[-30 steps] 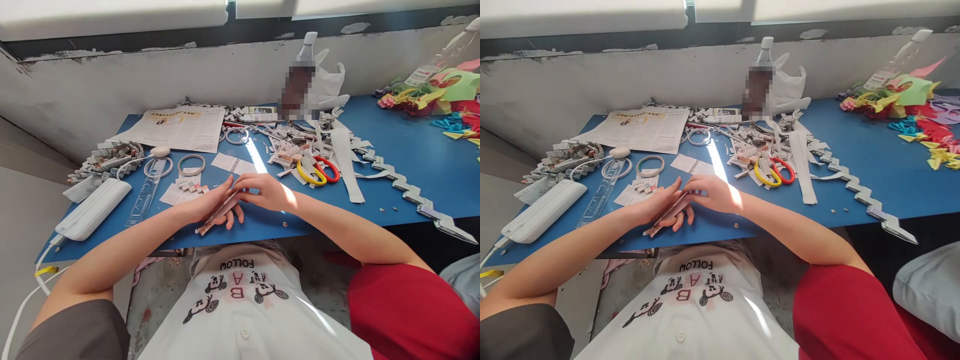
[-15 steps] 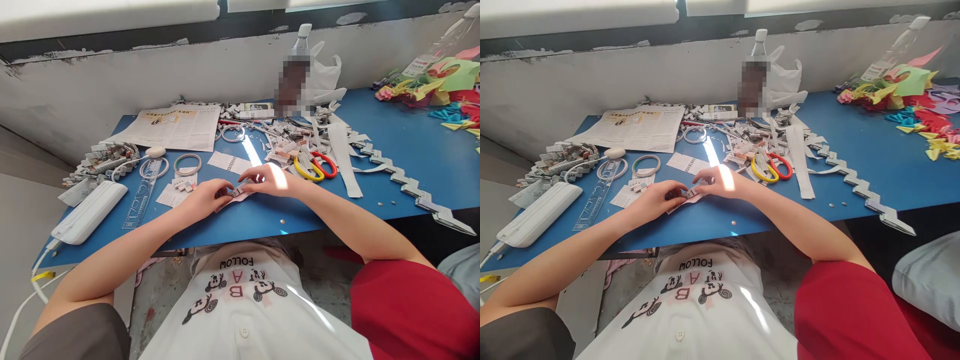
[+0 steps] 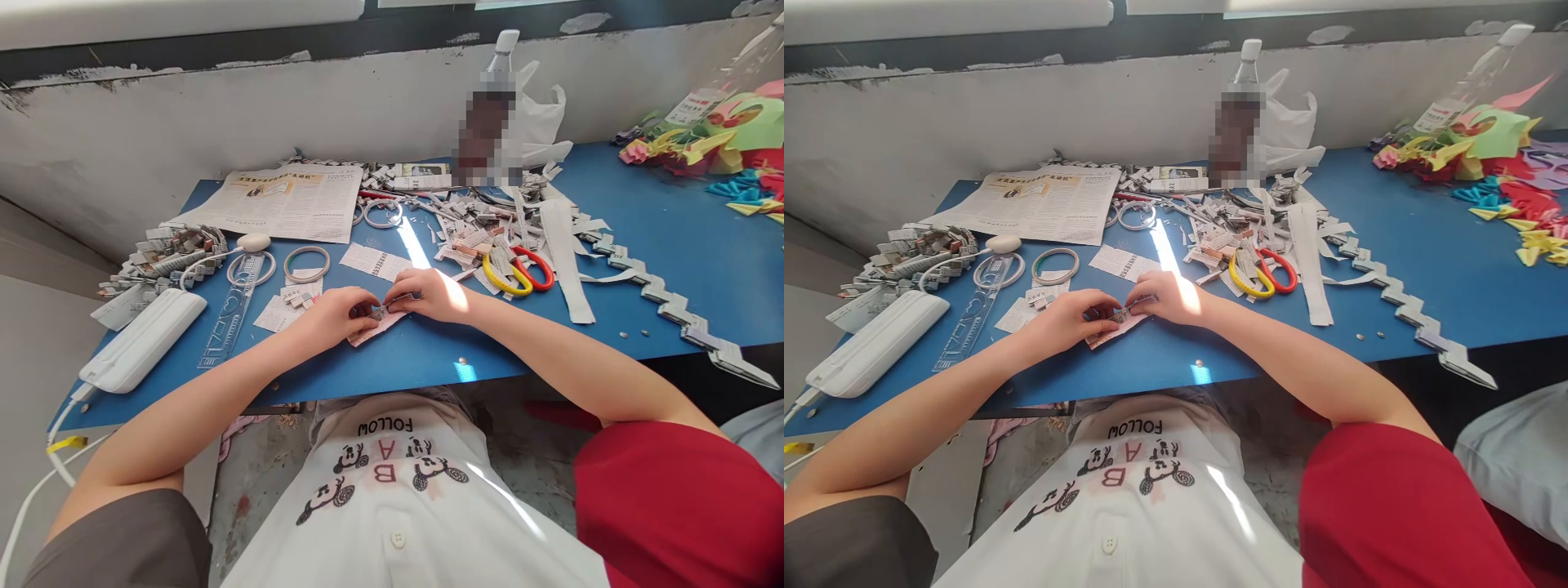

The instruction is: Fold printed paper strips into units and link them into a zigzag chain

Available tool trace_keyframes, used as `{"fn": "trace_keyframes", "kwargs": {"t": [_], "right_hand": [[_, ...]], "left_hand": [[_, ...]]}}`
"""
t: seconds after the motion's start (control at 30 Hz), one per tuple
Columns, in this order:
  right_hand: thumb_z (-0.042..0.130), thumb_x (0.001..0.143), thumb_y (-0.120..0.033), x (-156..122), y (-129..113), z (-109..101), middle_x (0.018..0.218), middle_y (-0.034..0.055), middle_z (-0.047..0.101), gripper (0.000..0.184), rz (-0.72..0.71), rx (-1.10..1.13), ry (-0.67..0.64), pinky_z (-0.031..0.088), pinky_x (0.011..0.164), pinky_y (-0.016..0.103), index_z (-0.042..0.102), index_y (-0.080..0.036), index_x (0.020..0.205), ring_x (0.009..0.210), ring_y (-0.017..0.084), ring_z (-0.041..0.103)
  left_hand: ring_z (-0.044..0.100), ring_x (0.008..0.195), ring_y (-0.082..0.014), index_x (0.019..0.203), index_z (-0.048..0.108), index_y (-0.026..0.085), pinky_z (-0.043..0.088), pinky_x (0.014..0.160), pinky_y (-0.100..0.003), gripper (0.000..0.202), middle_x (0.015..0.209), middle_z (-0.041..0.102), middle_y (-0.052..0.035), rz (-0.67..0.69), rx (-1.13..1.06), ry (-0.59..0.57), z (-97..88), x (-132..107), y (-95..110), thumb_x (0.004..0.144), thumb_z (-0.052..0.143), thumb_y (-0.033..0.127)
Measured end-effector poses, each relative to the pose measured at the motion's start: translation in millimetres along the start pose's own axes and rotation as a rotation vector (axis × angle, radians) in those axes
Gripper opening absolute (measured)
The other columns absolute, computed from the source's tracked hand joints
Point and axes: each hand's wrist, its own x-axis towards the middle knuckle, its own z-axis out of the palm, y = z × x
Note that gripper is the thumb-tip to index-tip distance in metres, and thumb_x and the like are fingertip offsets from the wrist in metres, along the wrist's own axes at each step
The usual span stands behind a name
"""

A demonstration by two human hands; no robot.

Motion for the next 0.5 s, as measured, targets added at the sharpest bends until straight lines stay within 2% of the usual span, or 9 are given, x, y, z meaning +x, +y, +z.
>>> {"fn": "trace_keyframes", "kwargs": {"t": [0.13, 0.37, 0.5], "right_hand": [[0.056, 0.089, -0.023, -2, 0, -4, 0.083, 0.0073, 0.067, 0.019, -0.063, -0.035, -0.021, 0.048, 0.071, 0.030, 0.074, -0.019, 0.084, 0.077, 0.018, 0.061], [0.051, 0.090, -0.025, -7, 6, -11, 0.089, 0.0095, 0.069, 0.023, -0.200, -0.187, -0.077, 0.048, 0.073, 0.032, 0.074, -0.020, 0.085, 0.083, 0.020, 0.062], [0.053, 0.087, -0.022, -9, 3, -14, 0.089, 0.0092, 0.070, 0.022, -0.213, -0.227, -0.117, 0.047, 0.073, 0.033, 0.074, -0.020, 0.082, 0.084, 0.021, 0.060]], "left_hand": [[0.061, 0.078, -0.0193, 0.095, 0.066, 0.018, 0.048, 0.073, -0.030, 0.022, 0.083, 0.065, -0.0034, 0.015, 0.052, -0.045, -6.2, -6, 4, 0.081, 0.056, 0.032], [0.060, 0.081, -0.0184, 0.083, 0.063, 0.019, 0.042, 0.077, -0.029, 0.020, 0.095, 0.063, -0.0044, 0.086, 0.293, -0.167, -13.3, -18, 14, 0.084, 0.044, 0.022], [0.059, 0.082, -0.0188, 0.086, 0.061, 0.020, 0.041, 0.078, -0.029, 0.016, 0.091, 0.064, -0.0030, 0.079, 0.291, -0.202, -15.6, -19, 17, 0.080, 0.046, 0.021]]}}
